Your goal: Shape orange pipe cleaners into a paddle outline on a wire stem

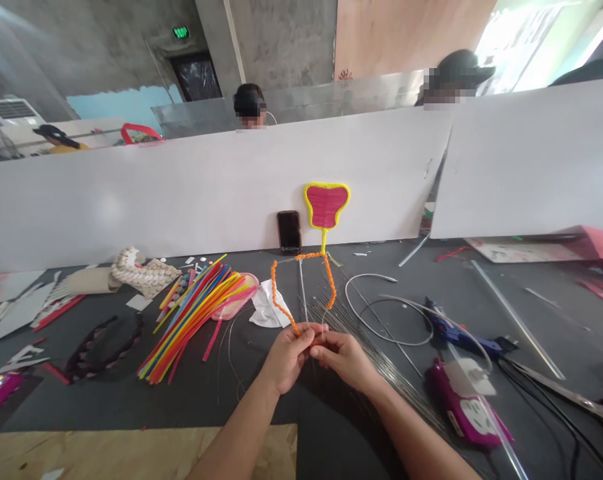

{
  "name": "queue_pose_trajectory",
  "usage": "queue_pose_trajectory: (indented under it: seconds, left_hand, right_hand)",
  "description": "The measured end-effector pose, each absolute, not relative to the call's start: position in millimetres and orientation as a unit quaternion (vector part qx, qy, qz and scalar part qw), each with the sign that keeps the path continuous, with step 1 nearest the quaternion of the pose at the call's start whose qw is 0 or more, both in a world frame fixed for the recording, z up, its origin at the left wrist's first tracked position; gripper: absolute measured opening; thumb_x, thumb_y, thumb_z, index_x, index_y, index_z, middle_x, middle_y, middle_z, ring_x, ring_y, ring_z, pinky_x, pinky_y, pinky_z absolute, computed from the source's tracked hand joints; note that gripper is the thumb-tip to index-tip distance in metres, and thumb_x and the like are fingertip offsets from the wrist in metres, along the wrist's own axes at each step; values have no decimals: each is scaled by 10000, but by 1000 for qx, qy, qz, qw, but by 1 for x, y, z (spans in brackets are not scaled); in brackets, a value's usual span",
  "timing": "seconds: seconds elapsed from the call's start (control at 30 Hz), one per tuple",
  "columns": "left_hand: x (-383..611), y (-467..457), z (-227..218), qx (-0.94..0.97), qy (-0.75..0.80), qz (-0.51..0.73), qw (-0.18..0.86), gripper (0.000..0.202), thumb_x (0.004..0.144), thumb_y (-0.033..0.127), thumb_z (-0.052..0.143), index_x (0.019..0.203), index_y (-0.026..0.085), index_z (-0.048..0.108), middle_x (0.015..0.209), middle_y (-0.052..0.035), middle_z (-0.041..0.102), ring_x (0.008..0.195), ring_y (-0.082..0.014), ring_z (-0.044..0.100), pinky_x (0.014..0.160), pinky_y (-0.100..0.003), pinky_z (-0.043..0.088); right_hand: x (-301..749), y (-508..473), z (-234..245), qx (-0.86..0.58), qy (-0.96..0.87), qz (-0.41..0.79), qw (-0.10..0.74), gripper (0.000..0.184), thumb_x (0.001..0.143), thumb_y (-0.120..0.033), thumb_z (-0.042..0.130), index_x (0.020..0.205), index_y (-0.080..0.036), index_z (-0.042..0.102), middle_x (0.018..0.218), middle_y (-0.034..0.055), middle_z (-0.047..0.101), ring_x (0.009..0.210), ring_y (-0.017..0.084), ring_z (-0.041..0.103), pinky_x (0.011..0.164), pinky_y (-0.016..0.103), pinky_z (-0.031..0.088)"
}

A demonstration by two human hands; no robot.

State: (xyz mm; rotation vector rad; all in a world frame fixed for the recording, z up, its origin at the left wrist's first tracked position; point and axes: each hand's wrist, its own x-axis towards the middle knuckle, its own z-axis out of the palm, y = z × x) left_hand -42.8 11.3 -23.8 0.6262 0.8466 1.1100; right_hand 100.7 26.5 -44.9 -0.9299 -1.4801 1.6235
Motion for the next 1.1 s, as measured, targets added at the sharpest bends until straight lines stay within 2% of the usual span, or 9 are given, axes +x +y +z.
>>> queue_pose_trajectory:
  seconds: [0.1, 0.2, 0.3, 0.5, 0.67, 1.1]
  left_hand:
    - [-50, 7, -19, 235, 399, 502, 731, 136, 775, 205, 657, 883, 122, 652, 921, -106, 705, 869, -208, 661, 769, -341, 529]
    - [-52, 0, -16, 208, 410, 472, 752, 135, 775, 196, 656, 890, 128, 637, 865, -92, 710, 754, -185, 677, 695, -335, 551]
    - [-47, -10, -16, 195, 416, 445, 768, 143, 768, 200, 666, 885, 129, 627, 842, -85, 708, 658, -139, 665, 594, -258, 546]
    - [-39, -18, -16, 205, 433, 410, 776, 218, 721, 250, 716, 870, 132, 609, 792, -75, 702, 587, -113, 638, 446, -178, 491]
    - [-38, -17, -16, 220, 450, 406, 765, 310, 639, 203, 778, 873, 146, 584, 674, -23, 671, 494, -67, 572, 363, -120, 391]
    - [-32, -18, -16, 247, 473, 386, 753, 346, 612, 232, 789, 870, 137, 579, 638, -17, 648, 484, -76, 559, 377, -139, 393]
  right_hand:
    - [113, 36, -41, -371, -532, 652, 392, 343, 766, -486, 626, 709, -149, 658, 592, -3, 566, 522, 94, 478, 505, 226, 373]
    - [122, 44, -36, -365, -374, 705, 480, 325, 764, -488, 633, 848, -176, 667, 743, 21, 625, 575, 96, 512, 532, 226, 407]
    - [127, 48, -32, -306, -284, 766, 489, 303, 726, -408, 705, 912, -170, 671, 835, 43, 638, 599, 85, 508, 527, 209, 399]
    - [131, 49, -28, -237, -246, 808, 480, 222, 725, -304, 727, 881, -152, 677, 762, 10, 598, 518, 35, 416, 468, 175, 319]
    - [132, 49, -28, -241, -242, 807, 482, 197, 693, -281, 753, 817, -160, 658, 726, -8, 590, 510, 35, 418, 479, 185, 321]
    - [127, 48, -31, -260, -247, 790, 497, 196, 688, -274, 759, 785, -152, 639, 699, -14, 589, 506, 33, 436, 490, 181, 337]
